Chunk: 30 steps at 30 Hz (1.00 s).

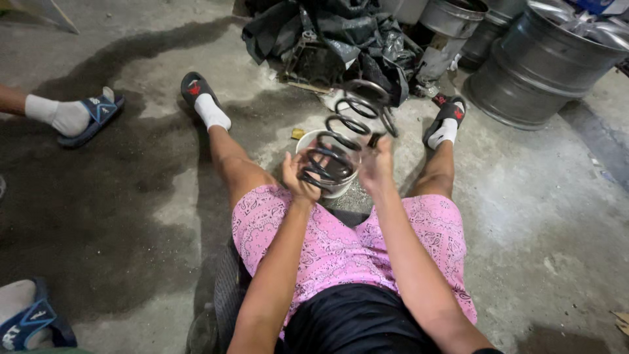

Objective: The person sits on the workshop floor with a bucket of dark liquid and a metal suspension coil spring. They dip the spring into the liquid and rub the liquid over the coils by hand, turning the spring to work the coating around, then lift it out and continue handling it.

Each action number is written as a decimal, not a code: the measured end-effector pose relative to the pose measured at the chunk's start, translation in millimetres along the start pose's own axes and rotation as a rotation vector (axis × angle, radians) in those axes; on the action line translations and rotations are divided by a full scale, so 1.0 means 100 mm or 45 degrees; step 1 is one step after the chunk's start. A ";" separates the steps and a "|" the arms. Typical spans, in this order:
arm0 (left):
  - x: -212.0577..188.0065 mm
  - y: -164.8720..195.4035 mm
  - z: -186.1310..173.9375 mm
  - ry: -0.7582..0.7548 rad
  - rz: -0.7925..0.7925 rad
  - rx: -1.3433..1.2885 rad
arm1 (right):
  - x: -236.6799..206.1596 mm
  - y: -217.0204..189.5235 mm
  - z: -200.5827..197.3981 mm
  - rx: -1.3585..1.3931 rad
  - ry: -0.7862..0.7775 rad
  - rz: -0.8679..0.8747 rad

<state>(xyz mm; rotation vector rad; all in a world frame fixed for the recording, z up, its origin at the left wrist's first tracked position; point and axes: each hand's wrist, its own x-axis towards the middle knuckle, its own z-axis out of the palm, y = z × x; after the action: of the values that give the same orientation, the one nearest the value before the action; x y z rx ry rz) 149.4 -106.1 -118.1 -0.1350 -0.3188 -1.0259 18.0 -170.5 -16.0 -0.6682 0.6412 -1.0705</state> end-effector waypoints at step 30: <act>-0.18 -0.46 -0.05 -0.303 -0.206 1.458 | 0.13 -0.15 -0.39 -0.112 -0.044 -0.444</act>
<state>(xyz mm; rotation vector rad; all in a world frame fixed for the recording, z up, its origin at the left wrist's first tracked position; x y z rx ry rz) 102.7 -116.0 -130.9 0.8180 -1.0960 -0.8530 -15.0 -194.4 -31.4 -0.8948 0.5558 -1.3547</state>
